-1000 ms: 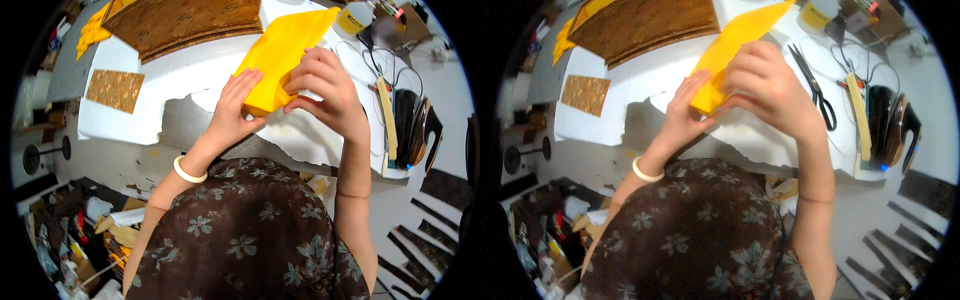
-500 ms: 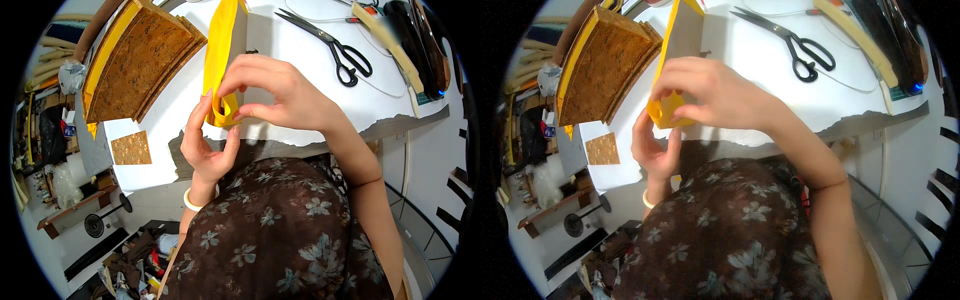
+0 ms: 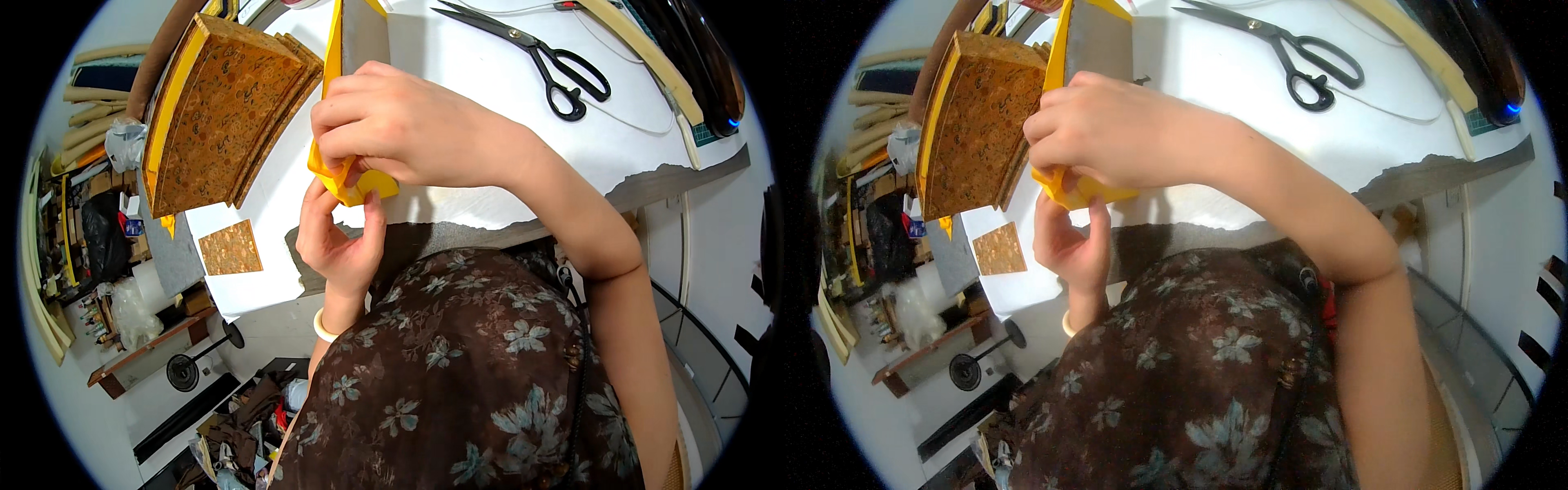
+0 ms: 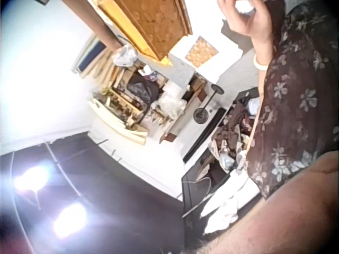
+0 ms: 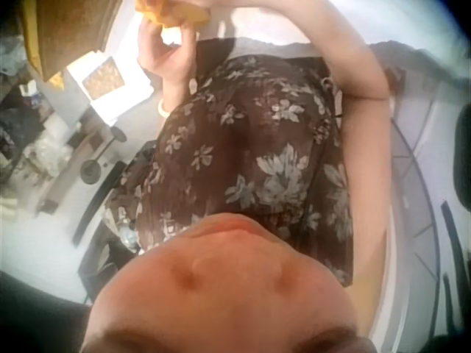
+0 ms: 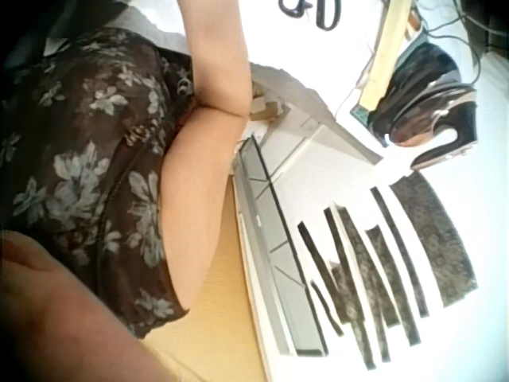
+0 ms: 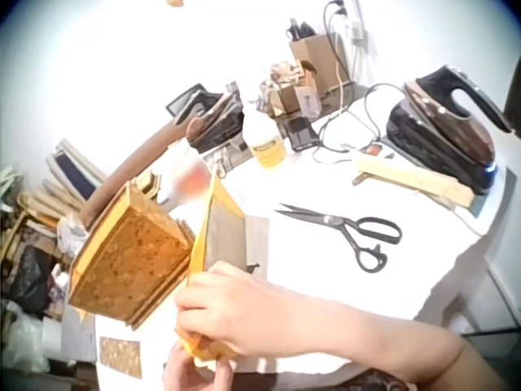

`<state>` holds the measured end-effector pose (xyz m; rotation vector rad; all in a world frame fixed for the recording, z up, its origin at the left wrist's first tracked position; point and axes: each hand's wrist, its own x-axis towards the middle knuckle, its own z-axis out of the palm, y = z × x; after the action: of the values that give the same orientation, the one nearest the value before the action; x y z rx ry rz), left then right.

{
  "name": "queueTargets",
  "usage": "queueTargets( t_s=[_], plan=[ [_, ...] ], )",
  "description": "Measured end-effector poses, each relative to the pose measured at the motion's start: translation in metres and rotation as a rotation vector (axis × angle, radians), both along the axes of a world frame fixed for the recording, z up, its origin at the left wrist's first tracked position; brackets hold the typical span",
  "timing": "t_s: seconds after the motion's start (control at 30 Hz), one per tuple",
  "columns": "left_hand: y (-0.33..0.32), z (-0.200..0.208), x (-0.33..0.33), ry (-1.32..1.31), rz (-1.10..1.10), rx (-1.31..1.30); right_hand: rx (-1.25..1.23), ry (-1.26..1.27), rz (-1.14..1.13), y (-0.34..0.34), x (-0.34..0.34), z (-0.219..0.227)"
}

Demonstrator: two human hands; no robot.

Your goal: The person applies adhesive to the edges of a rectangular board using a brush, then presses a yellow fabric onto the glued surface. They use scissors to trim the excess fabric along the edges and fold the remaining fabric over the sides, smoothing it by hand to secure the attachment.

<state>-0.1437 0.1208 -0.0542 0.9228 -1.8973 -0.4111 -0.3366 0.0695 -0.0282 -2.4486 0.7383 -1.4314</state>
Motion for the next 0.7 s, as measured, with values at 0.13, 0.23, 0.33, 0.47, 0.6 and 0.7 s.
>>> queueTargets(
  t_s=[0.13, 0.23, 0.33, 0.47, 0.6, 0.7],
  plan=[
    [0.001, 0.000, -0.001, 0.002, 0.011, 0.011, 0.021, 0.022, 0.041, -0.003, -0.002, 0.005],
    [0.000, 0.000, 0.000, -0.004, 0.005, -0.010, 0.051, -0.016, 0.097, -0.005, -0.003, 0.005],
    [0.000, -0.003, 0.002, -0.004, 0.054, 0.013, 0.070, -0.046, 0.131, -0.008, -0.002, 0.005],
    [0.002, -0.004, -0.006, 0.044, 0.092, -0.004, 0.084, -0.125, 0.108, -0.015, -0.007, 0.004],
    [0.006, -0.008, -0.013, 0.115, 0.107, 0.018, 0.115, -0.254, -0.054, -0.008, -0.019, 0.016],
    [0.003, -0.009, -0.015, 0.105, 0.141, -0.040, 0.244, -0.187, -0.022, 0.009, -0.029, 0.009]
  ],
)
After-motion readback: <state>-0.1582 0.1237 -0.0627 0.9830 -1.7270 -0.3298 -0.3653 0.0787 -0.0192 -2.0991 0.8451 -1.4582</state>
